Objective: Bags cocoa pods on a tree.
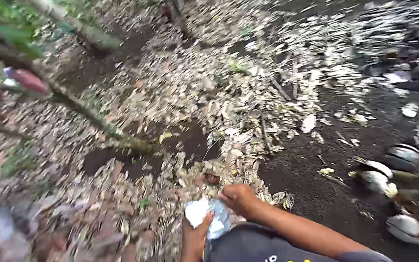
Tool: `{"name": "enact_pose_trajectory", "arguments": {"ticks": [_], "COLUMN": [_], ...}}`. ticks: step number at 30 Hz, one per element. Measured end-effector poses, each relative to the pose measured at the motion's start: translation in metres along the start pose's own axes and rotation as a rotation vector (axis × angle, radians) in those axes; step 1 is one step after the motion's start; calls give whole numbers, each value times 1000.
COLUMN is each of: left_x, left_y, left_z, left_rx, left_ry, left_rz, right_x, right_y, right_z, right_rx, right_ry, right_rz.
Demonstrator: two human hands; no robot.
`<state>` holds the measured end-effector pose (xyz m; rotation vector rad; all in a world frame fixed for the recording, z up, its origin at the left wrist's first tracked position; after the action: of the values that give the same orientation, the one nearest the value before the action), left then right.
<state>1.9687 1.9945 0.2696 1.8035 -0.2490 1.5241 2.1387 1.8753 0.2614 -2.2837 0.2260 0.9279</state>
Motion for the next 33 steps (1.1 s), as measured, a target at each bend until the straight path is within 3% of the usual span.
{"name": "enact_pose_trajectory", "arguments": {"ticks": [5,11,16,20,27,33], "left_x": [21,19,21,28,56,60], "left_y": [-24,-53,-99,-147,-197,-216], "left_z": [-29,-90,-159,-238,-393,-498], "left_rx": [180,366,427,450,533,685], "left_ry": [90,200,217,284,270,317], "left_rz": [8,-13,-38,-39,-125,-23], "right_x": [21,38,33,5,-38,-62], "right_y": [-70,-146,-221,-284,-397,-471], "right_z": [18,64,132,214,361,430], "right_rx": [-97,-150,-538,-771,-648,-517], "right_ry": [-134,-345,-857,-901,-694,-678], "right_rz": [-23,-3,148,166,147,65]}}
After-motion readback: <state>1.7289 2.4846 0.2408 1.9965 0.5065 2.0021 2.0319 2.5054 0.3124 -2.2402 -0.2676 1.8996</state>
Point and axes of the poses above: each hand's wrist, its own y-axis away from the middle knuckle, its own z-axis out of the palm, x = y × z, the point moved 3 cm from there along -y, towards the middle knuckle, and after that the axes turned 14 degrees about -z, right-handed, at the moved point
